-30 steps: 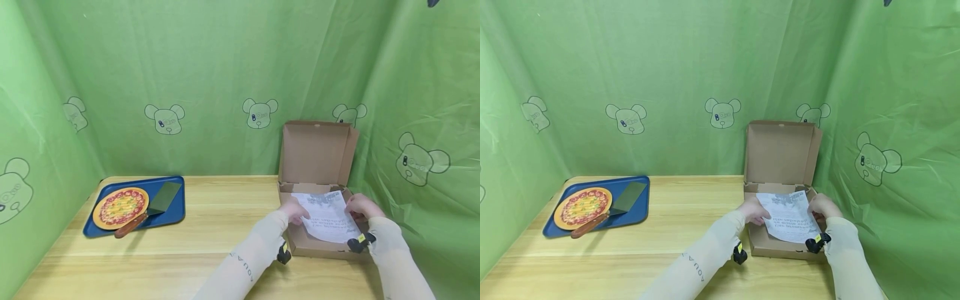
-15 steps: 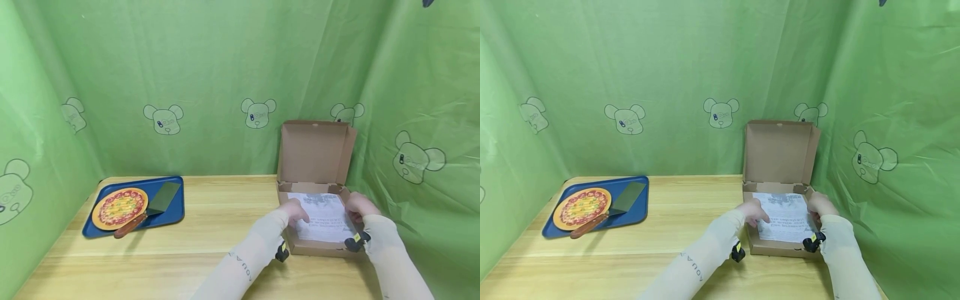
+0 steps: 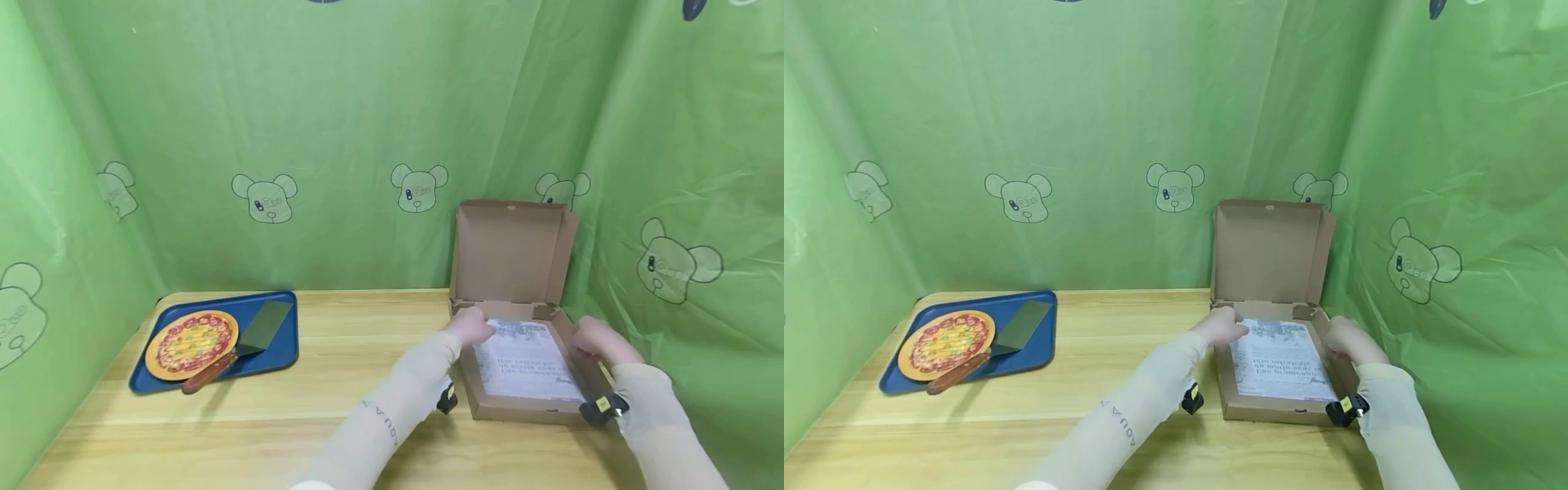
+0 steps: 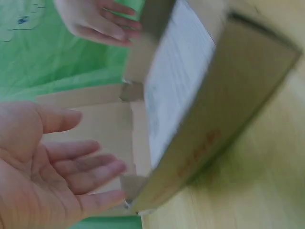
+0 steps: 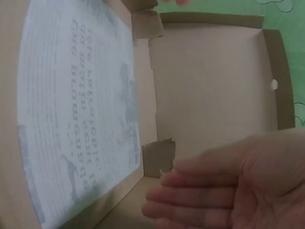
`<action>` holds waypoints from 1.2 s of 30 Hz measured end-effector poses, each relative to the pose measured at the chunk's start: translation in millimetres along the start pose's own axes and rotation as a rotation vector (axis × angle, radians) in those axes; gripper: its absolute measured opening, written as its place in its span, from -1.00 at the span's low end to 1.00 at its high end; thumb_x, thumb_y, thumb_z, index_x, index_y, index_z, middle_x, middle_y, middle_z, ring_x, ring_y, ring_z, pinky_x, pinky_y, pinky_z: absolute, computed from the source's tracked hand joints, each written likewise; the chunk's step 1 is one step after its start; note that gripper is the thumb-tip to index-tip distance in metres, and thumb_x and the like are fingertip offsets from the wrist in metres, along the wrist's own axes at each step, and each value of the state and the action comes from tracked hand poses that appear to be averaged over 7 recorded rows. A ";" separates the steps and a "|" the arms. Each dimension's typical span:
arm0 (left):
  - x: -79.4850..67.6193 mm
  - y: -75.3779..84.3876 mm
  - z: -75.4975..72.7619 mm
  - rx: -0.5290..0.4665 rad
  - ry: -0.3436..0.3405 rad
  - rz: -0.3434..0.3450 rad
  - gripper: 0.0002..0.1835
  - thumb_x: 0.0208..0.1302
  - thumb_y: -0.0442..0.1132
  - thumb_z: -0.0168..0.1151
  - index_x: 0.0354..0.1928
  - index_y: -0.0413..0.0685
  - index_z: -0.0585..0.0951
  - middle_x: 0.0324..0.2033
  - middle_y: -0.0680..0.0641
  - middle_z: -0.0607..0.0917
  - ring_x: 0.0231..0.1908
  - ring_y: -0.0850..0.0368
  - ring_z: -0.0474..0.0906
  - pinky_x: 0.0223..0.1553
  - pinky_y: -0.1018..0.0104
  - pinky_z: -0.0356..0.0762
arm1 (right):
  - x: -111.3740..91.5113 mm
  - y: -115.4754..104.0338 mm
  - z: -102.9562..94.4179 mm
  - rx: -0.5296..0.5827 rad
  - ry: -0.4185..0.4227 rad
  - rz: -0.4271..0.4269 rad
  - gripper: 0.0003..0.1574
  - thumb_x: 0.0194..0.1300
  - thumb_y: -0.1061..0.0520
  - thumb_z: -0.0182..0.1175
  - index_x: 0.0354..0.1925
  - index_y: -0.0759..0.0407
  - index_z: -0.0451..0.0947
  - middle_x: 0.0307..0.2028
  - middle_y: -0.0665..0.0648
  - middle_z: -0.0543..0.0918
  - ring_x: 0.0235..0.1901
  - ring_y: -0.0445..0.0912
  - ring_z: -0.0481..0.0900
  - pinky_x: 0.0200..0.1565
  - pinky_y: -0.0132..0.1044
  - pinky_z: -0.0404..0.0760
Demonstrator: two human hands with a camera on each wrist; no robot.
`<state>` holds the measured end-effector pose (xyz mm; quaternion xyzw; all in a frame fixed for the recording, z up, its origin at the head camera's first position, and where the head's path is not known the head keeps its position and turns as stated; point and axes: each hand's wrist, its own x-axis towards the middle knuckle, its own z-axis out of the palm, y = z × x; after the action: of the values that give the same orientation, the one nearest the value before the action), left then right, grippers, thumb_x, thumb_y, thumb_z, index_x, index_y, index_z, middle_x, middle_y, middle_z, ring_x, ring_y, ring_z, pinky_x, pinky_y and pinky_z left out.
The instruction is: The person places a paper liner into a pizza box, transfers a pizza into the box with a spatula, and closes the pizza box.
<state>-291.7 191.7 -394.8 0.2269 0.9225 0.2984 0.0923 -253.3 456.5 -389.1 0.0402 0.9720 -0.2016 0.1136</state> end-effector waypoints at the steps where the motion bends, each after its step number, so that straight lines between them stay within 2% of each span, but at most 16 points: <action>1: 3.0 -1.3 0.6 0.037 0.005 0.021 -0.74 0.34 -0.09 0.14 -0.13 -0.10 0.68 -0.25 0.03 0.74 -0.33 0.23 0.57 -0.16 0.44 0.56 | -2.1 -0.6 1.0 0.005 -0.012 -0.029 -0.76 -0.01 0.31 0.02 -0.72 0.12 0.35 -0.79 -0.06 0.39 -0.74 -0.22 0.36 -0.64 -0.45 0.36; 3: 8.6 -4.0 2.7 0.100 0.011 0.048 -0.65 0.37 -0.07 0.08 0.09 -0.02 0.64 0.02 0.06 0.72 -0.05 0.24 0.64 0.06 0.44 0.55 | -6.6 -2.3 3.4 0.018 -0.043 -0.077 -0.81 0.08 0.29 0.08 -0.62 0.33 0.47 -0.76 -0.09 0.35 -0.72 -0.25 0.31 -0.62 -0.47 0.32; 5: 14.6 -7.5 5.7 0.147 -0.021 0.057 -0.60 0.42 -0.06 0.01 0.21 0.04 0.56 0.14 0.09 0.66 0.14 0.21 0.58 0.22 0.38 0.47 | -11.2 -4.3 7.0 0.027 -0.069 -0.129 -0.71 0.18 0.26 0.10 -0.38 0.57 0.54 -0.73 -0.09 0.37 -0.70 -0.27 0.29 -0.62 -0.47 0.32; 8: 20.3 -12.3 11.0 0.230 -0.082 0.068 -0.57 0.47 -0.03 -0.07 0.31 0.14 0.47 0.25 0.15 0.56 0.28 0.22 0.45 0.38 0.27 0.32 | -18.6 -8.1 14.2 0.052 -0.109 -0.154 -0.53 0.23 0.27 0.11 -0.02 0.67 0.46 -0.67 -0.04 0.44 -0.70 -0.26 0.29 -0.62 -0.47 0.35; 10: 22.4 -15.2 16.1 0.287 -0.115 0.072 -0.59 0.49 -0.01 -0.09 0.29 0.19 0.49 0.26 0.18 0.55 0.30 0.22 0.43 0.44 0.18 0.23 | -22.1 -10.3 19.2 0.033 -0.121 -0.173 -0.54 0.21 0.27 0.12 -0.04 0.67 0.48 -0.56 0.13 0.58 -0.62 -0.17 0.45 -0.54 -0.38 0.50; 12: 21.6 -16.0 19.2 0.338 -0.144 0.077 -0.62 0.49 0.00 -0.10 0.20 0.20 0.56 0.19 0.21 0.60 0.22 0.25 0.49 0.41 0.19 0.25 | -24.4 -11.2 23.7 0.012 -0.126 -0.199 -0.57 0.19 0.28 0.14 -0.08 0.65 0.51 -0.44 0.28 0.66 -0.51 -0.04 0.58 -0.43 -0.22 0.62; 15: 17.2 -15.0 20.7 0.410 -0.179 0.091 -0.67 0.48 0.02 -0.09 0.02 0.19 0.63 0.10 0.19 0.66 0.14 0.24 0.53 0.45 0.12 0.16 | -25.5 -9.8 29.0 0.001 -0.122 -0.237 -0.67 0.14 0.29 0.17 -0.20 0.57 0.59 -0.36 0.35 0.69 -0.42 0.01 0.60 -0.35 -0.18 0.63; 17: 12.4 -12.3 19.0 0.439 -0.202 0.095 -0.69 0.47 0.02 -0.08 -0.02 0.17 0.64 0.08 0.18 0.66 0.15 0.22 0.52 0.49 0.07 0.08 | -25.6 -7.6 32.4 0.030 -0.127 -0.239 -0.72 0.13 0.29 0.17 -0.25 0.53 0.62 -0.47 0.21 0.65 -0.53 -0.10 0.50 -0.46 -0.30 0.54; 20: 6.6 -9.4 18.5 0.458 -0.226 0.085 -0.68 0.45 0.01 -0.06 0.03 0.18 0.62 0.13 0.18 0.64 0.27 0.19 0.45 0.54 -0.06 -0.17 | -25.0 -5.2 35.9 0.072 -0.131 -0.211 -0.77 0.12 0.30 0.17 -0.30 0.49 0.63 -0.59 0.07 0.53 -0.65 -0.23 0.29 -0.59 -0.46 0.34; 23: 2.4 -8.3 19.4 0.470 -0.237 0.070 -0.71 0.42 0.01 -0.02 -0.01 0.19 0.64 0.04 0.18 0.68 0.25 0.21 0.48 0.55 -0.06 -0.22 | -24.0 -3.3 37.3 0.078 -0.129 -0.202 -0.75 0.12 0.30 0.16 -0.28 0.50 0.62 -0.59 0.06 0.52 -0.67 -0.24 0.28 -0.60 -0.47 0.32; 27: 0.5 -8.7 20.6 0.474 -0.243 0.063 -0.75 0.40 0.00 0.02 -0.09 0.19 0.65 -0.09 0.17 0.71 0.19 0.23 0.52 0.55 -0.05 -0.23 | -23.3 -1.2 39.0 0.082 -0.132 -0.183 -0.73 0.13 0.30 0.17 -0.24 0.51 0.62 -0.57 0.08 0.56 -0.68 -0.24 0.27 -0.61 -0.48 0.32; 31: 3.3 -10.7 22.6 0.455 -0.241 0.067 -0.74 0.39 0.01 0.03 -0.04 0.19 0.64 -0.03 0.18 0.70 0.22 0.22 0.50 0.55 -0.06 -0.24 | -23.5 -2.0 39.4 0.065 -0.122 -0.174 -0.73 0.14 0.30 0.18 -0.24 0.51 0.62 -0.54 0.12 0.59 -0.66 -0.20 0.30 -0.60 -0.44 0.34; 34: 8.0 -12.1 24.8 0.448 -0.196 0.094 -0.69 0.40 0.04 0.02 0.04 0.22 0.63 0.07 0.22 0.67 0.22 0.23 0.49 0.52 -0.04 -0.07 | -24.3 -5.3 36.2 0.019 -0.097 -0.200 -0.70 0.15 0.28 0.18 -0.21 0.55 0.61 -0.43 0.25 0.67 -0.53 -0.06 0.51 -0.47 -0.26 0.55; 36: 11.0 -12.0 25.3 0.442 -0.150 0.128 -0.67 0.41 0.06 0.01 0.07 0.22 0.63 0.10 0.23 0.66 0.19 0.24 0.52 0.46 0.05 0.13 | -26.2 -9.5 31.0 -0.001 -0.079 -0.191 -0.65 0.18 0.26 0.18 -0.16 0.56 0.59 -0.31 0.36 0.70 -0.36 0.09 0.62 -0.28 -0.05 0.64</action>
<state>-298.0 201.2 -422.6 0.3212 0.9397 0.0767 0.0894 -222.7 434.5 -407.0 -0.0606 0.9663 -0.2124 0.1320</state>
